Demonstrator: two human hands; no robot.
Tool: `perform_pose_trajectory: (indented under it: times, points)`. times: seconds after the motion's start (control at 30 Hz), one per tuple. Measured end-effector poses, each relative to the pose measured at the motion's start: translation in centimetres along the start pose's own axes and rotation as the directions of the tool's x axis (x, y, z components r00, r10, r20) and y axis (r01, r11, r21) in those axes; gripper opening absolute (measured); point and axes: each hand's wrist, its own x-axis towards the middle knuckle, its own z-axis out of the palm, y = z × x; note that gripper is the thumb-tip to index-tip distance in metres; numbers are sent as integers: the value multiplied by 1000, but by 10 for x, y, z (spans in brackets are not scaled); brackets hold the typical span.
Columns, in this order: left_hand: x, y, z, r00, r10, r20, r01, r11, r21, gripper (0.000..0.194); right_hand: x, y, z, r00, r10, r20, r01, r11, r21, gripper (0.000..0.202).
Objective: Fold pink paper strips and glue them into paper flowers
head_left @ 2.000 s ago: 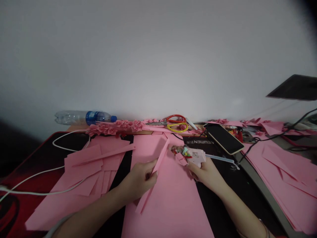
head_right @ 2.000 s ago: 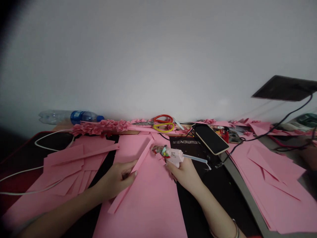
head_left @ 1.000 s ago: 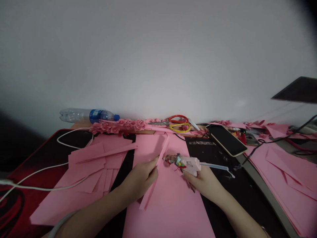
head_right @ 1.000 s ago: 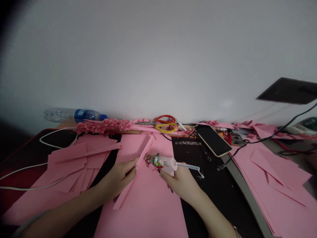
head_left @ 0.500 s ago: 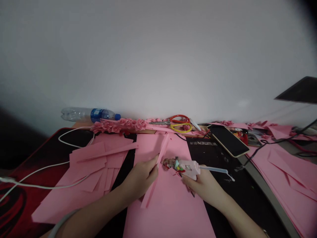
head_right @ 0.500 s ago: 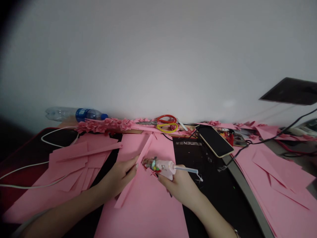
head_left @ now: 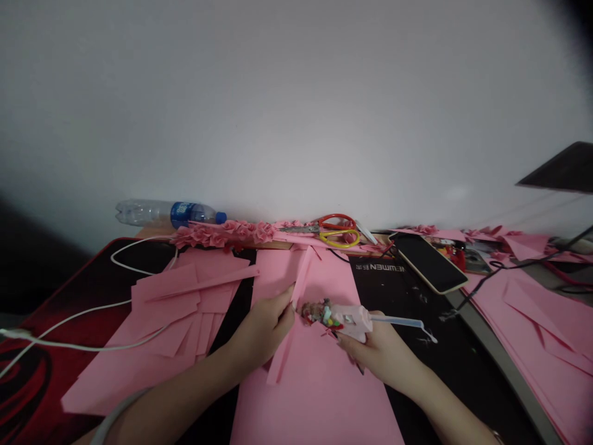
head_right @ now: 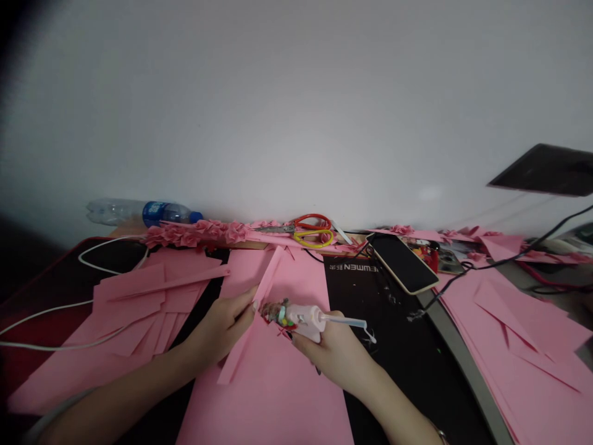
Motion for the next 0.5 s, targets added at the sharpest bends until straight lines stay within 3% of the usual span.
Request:
perform_pose_trajectory:
  times: [0.5]
  points:
    - [3,3,-2,996,-21,-88,18,999,-33,20,-3,-6,1,994,-66,89,69,997,-30,20]
